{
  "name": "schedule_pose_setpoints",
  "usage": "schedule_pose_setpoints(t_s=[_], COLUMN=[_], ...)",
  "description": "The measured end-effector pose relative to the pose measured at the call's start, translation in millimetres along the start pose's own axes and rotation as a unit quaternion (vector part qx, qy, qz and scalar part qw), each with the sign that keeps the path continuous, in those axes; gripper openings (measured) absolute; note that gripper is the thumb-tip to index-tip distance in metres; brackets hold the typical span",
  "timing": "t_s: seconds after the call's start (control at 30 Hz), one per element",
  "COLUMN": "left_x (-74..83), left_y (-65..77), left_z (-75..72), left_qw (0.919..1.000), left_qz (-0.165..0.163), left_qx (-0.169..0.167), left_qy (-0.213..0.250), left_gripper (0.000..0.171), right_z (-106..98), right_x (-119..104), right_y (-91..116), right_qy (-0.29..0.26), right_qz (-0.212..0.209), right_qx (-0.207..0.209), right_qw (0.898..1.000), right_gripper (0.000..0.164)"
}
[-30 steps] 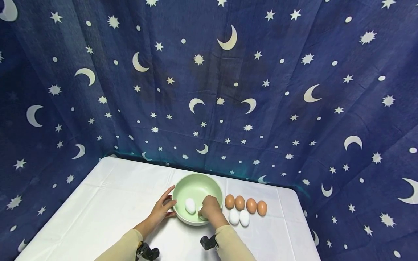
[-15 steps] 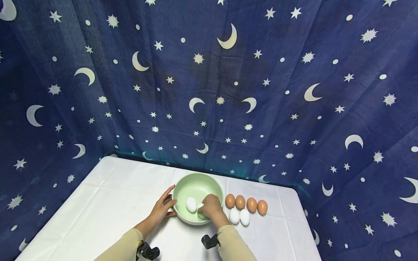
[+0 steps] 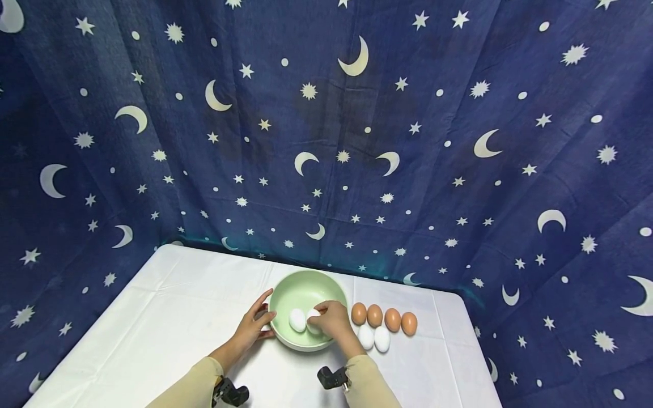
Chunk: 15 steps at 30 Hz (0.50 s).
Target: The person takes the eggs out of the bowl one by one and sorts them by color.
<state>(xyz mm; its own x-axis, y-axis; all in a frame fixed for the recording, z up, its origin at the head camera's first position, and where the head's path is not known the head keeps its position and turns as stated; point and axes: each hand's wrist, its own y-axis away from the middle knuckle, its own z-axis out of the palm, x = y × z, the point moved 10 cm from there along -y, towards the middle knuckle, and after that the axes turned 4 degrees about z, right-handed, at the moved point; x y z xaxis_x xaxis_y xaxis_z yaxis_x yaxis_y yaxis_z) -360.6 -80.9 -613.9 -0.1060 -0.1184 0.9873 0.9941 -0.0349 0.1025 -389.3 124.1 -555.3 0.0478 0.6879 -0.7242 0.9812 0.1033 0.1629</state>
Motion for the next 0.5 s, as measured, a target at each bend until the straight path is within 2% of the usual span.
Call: schedule_pose_setpoints(t_s=[0.2, 0.37, 0.5], left_x=[10.3, 9.5, 9.7], left_y=[4.9, 4.4, 4.9], left_z=[0.6, 0.2, 0.3], left_qw=[1.0, 1.0, 1.0], left_qz=[0.004, 0.005, 0.005], left_qx=[-0.003, -0.004, -0.004], left_qy=[0.005, 0.004, 0.007], left_gripper=[0.062, 0.062, 0.063], right_z=[-2, -2, -3], right_x=[5, 11, 16], right_y=[-2, -3, -4], right_qy=[-0.074, -0.118, -0.17], right_qz=[0.009, 0.032, 0.04], right_qx=[0.003, -0.006, -0.021], right_qw=[0.997, 0.992, 0.984], right_gripper=[0.032, 0.036, 0.041])
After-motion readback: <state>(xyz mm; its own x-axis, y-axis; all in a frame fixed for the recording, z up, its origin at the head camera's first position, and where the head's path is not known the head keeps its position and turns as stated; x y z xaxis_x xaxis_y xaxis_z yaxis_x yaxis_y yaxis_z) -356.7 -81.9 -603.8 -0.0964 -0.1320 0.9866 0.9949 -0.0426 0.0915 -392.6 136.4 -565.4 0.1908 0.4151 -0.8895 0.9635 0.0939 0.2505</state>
